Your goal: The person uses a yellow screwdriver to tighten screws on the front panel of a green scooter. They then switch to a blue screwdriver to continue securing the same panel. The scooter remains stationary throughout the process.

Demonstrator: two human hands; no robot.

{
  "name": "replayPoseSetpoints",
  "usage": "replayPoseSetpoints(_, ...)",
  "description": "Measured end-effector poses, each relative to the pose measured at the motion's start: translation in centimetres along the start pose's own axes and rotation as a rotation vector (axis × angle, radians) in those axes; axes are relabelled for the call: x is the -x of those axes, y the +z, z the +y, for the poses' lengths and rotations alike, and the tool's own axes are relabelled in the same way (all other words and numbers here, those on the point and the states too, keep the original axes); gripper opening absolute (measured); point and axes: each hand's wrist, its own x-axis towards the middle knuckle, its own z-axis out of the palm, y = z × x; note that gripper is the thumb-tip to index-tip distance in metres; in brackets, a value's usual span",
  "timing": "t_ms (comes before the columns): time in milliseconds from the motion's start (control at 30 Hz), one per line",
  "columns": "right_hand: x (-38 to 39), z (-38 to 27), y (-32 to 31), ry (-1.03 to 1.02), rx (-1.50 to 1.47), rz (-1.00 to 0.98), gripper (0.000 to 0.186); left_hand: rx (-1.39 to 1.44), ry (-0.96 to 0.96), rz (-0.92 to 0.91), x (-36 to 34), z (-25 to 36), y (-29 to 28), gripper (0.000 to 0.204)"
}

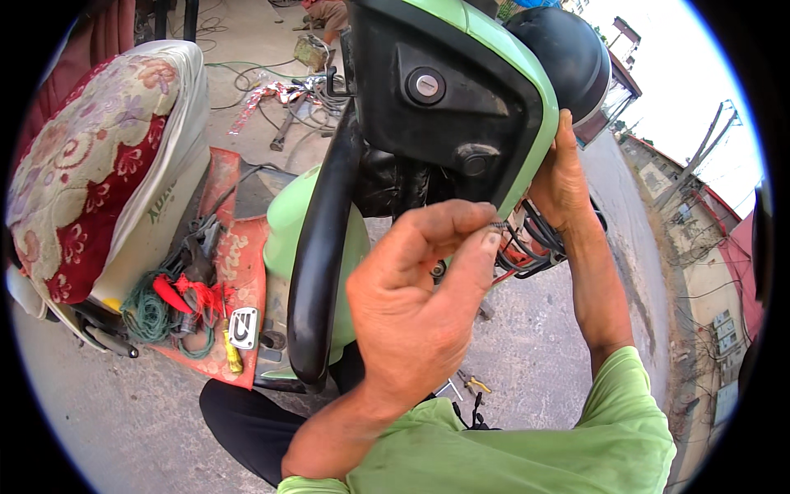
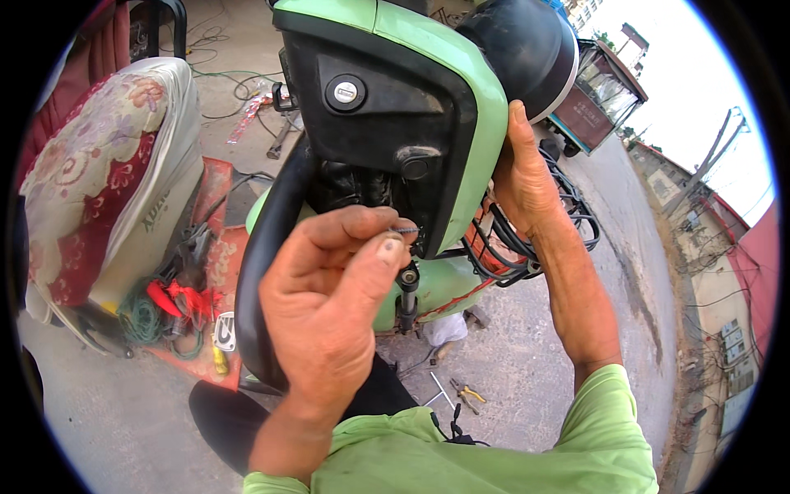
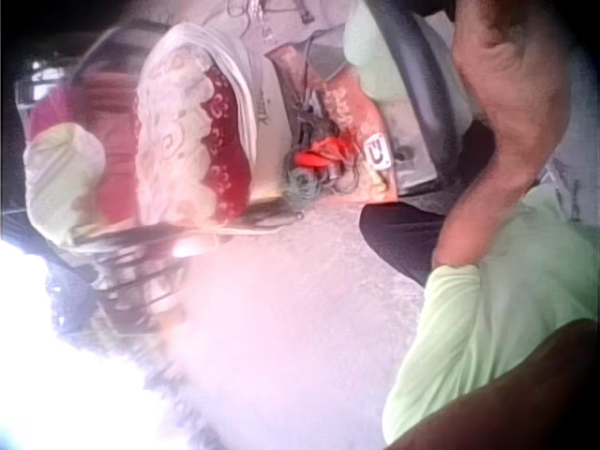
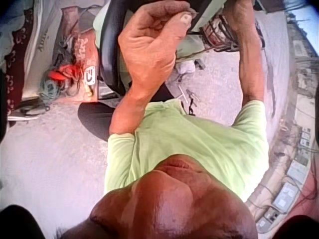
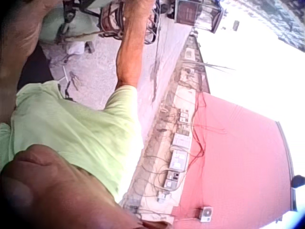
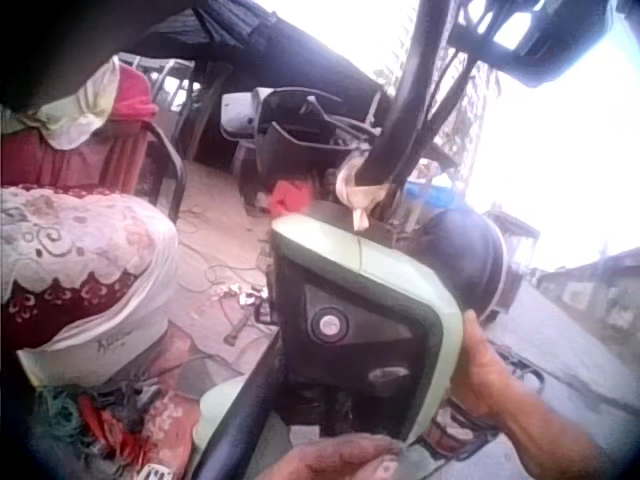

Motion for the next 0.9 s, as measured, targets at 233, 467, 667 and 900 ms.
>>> replayPoseSetpoints(233, 0.4, 0.0, 1.8, -0.021, -0.091, 0.085, 0.089, 0.138, -0.039, 0.079, 0.7, -5.3, -1.3, 0.019)
replayPoseSetpoints(467, 0.2, 0.3, 1.8, -0.082, -0.095, 0.136, 0.090, -0.064, 0.103, -0.005, 2.7, -9.1, -4.3, 0.020)
replayPoseSetpoints(667, 0.2, 0.6, 1.6, -0.129, -0.064, 0.152, 0.089, -0.133, 0.103, -0.116, 3.4, -10.4, -7.3, 0.024)
replayPoseSetpoints(900, 0.3, 1.0, 2.0, -0.136, 0.012, 0.232, 0.095, -0.184, 0.023, -0.145, 3.4, -11.9, -9.6, 0.022)
